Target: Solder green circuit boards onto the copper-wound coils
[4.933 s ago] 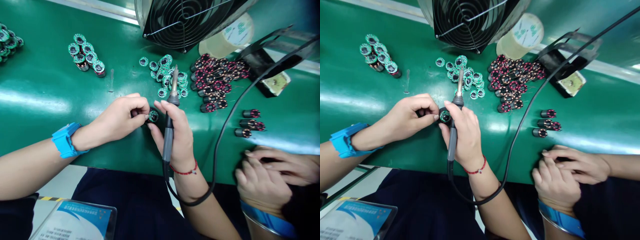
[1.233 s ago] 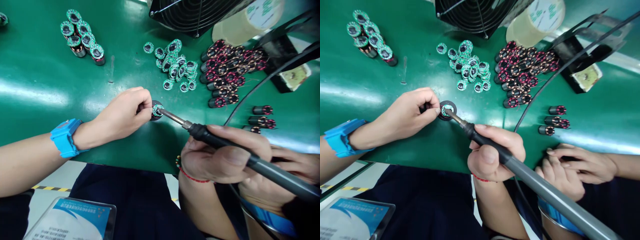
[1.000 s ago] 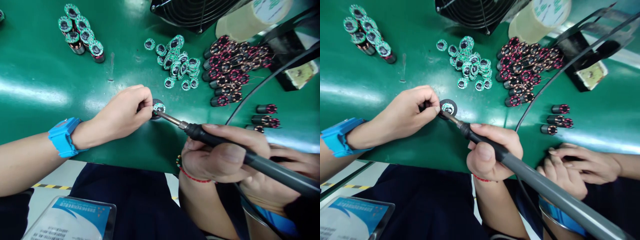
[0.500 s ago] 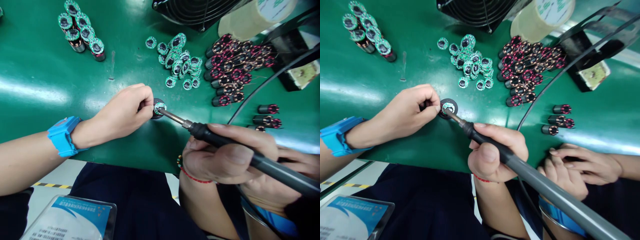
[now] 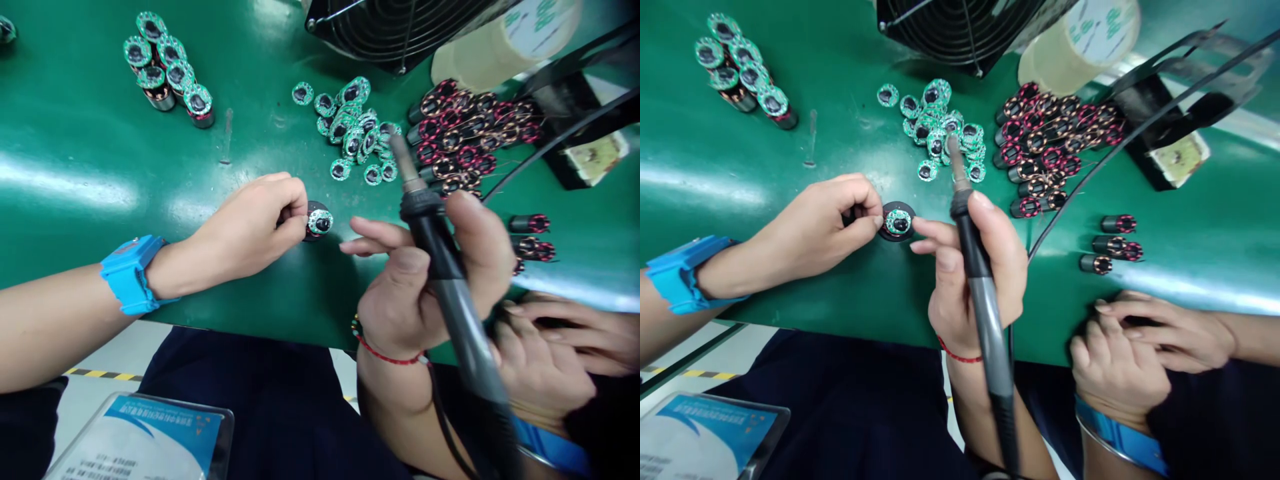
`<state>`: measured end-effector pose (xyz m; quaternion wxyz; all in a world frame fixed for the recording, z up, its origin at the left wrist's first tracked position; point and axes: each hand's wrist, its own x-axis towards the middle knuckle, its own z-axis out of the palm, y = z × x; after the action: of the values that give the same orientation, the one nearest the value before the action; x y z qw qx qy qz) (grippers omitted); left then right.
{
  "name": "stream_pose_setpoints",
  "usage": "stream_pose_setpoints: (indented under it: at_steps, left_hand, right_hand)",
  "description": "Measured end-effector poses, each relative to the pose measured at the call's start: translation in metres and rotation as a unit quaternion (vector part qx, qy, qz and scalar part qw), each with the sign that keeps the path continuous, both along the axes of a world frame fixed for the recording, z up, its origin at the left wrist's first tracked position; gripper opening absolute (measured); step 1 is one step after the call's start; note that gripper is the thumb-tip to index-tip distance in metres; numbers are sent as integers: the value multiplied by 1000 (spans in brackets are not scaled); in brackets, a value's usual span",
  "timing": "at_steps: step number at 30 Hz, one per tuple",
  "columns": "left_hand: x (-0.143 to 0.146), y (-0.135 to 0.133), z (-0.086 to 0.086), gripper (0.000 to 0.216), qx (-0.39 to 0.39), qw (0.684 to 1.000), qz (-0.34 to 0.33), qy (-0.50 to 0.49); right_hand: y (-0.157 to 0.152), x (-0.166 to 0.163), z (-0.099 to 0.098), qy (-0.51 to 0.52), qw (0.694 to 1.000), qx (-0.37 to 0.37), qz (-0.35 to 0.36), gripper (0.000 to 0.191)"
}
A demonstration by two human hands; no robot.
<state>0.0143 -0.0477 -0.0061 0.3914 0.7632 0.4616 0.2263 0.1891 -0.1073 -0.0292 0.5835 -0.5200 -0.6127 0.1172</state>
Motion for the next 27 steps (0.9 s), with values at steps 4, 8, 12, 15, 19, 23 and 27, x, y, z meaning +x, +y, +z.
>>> stream_pose_setpoints:
  at_steps: [4, 8, 12, 15, 19, 23, 27]
  left_hand:
    - [0, 0, 0, 16, 2, 1000, -1, -3]
    - [-2, 1, -1, 16, 5, 1000, -13, -9]
    - [-6, 2, 0, 15, 2, 999, -25, -22]
    - [-5, 1, -1, 12, 19, 999, -47, -20]
    - [2, 1, -7, 33, 81, 990, -103, 45]
    - [7, 9, -12, 13, 114, 984, -133, 36]
    - [0, 19, -11, 4, 109, 984, -139, -22]
  right_hand:
    - [2, 4, 0, -88, 989, -77, 96, 48]
    - [7, 4, -2, -137, 975, -99, 142, 57]
    - [11, 1, -3, -149, 976, -71, 140, 58]
    - [12, 2, -1, -150, 979, -42, 130, 61]
    - [10, 4, -1, -143, 981, -19, 127, 66]
    - [7, 7, -2, -127, 985, -32, 115, 62]
    - [3, 9, -2, -22, 988, -103, 113, 52]
